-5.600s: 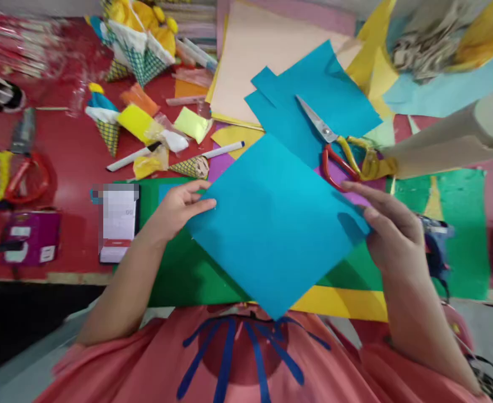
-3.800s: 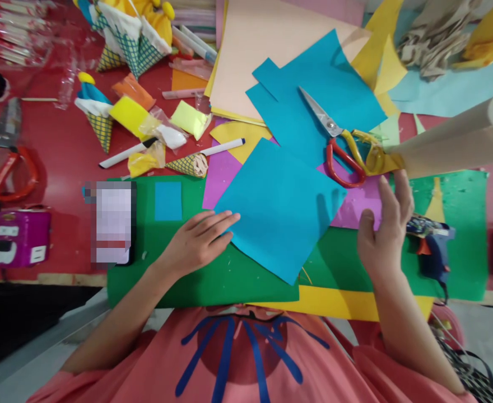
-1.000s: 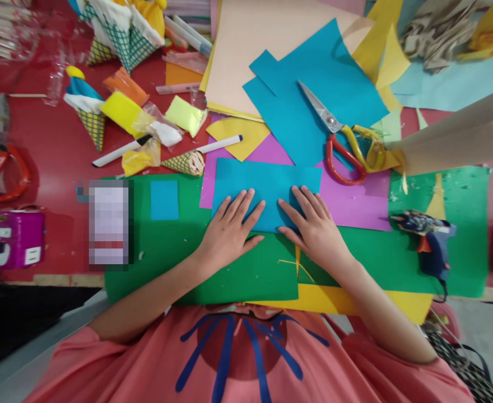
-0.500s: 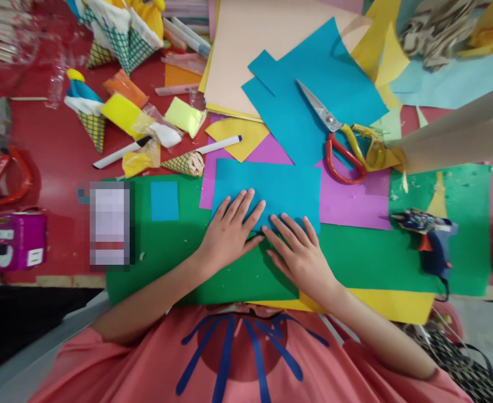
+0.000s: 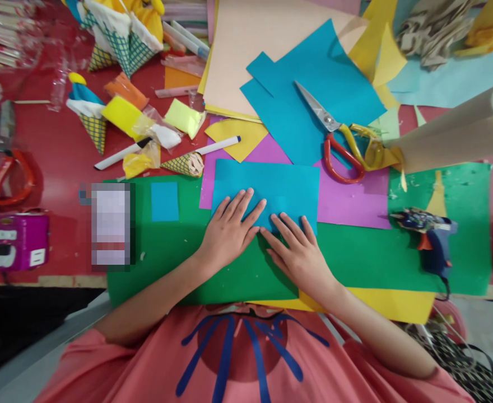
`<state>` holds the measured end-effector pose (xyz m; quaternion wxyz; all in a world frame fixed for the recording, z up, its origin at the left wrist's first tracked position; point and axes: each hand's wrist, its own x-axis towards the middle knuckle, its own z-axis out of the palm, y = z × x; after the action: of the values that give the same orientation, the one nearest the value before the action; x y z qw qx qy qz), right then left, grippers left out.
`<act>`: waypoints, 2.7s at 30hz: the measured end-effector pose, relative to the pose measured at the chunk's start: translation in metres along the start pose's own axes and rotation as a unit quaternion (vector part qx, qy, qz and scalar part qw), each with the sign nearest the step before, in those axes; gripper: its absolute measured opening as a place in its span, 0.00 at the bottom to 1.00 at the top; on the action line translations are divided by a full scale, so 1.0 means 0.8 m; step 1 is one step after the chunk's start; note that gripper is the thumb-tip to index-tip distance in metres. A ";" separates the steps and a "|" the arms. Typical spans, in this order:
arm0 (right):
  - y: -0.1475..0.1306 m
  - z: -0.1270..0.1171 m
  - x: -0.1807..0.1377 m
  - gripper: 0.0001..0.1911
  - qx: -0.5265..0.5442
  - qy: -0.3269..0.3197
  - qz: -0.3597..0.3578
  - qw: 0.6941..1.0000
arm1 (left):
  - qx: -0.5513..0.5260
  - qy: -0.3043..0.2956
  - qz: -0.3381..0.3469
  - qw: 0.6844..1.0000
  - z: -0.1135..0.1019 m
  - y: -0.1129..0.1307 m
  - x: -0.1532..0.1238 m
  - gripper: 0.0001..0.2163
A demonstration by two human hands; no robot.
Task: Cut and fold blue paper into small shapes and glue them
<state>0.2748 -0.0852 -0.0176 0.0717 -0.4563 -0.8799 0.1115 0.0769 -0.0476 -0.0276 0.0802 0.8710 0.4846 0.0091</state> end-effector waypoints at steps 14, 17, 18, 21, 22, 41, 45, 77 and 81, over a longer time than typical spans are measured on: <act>0.007 -0.016 -0.009 0.18 -0.050 -0.016 -0.003 0.999 | -0.016 0.000 -0.011 1.000 0.000 0.001 0.000 0.25; 0.015 -0.024 -0.020 0.18 -0.069 -0.012 0.012 0.997 | -0.007 0.011 -0.019 1.000 0.000 0.000 -0.001 0.27; 0.018 -0.027 -0.023 0.18 -0.075 -0.010 0.018 0.997 | -0.003 0.017 -0.023 1.000 0.000 -0.001 -0.002 0.27; 0.026 -0.034 -0.034 0.17 -0.095 0.000 0.037 0.995 | 0.004 0.031 -0.035 0.999 0.000 -0.004 -0.007 0.29; 0.028 -0.036 -0.037 0.16 -0.101 0.003 0.042 0.994 | 0.005 0.035 -0.039 0.999 0.000 -0.006 -0.009 0.29; 0.038 -0.032 -0.069 0.16 -0.104 0.033 0.097 0.989 | 0.024 0.142 -0.152 0.978 0.008 -0.051 -0.068 0.35; 0.038 -0.026 -0.073 0.17 -0.094 0.037 0.099 0.990 | 0.009 0.149 -0.169 0.974 0.007 -0.052 -0.070 0.34; 0.085 -0.057 0.005 0.06 0.577 0.384 0.337 0.637 | -0.408 0.191 -0.134 0.882 -0.019 -0.040 -0.028 0.16; 0.072 -0.056 0.025 0.05 0.603 0.409 0.281 0.625 | -0.691 0.053 -0.135 0.708 -0.021 -0.020 0.002 0.21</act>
<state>0.3191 -0.0307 0.0114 0.6480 -0.5350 -0.3251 0.4338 0.0629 -0.0359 -0.0131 0.6344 0.4951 0.4587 0.3770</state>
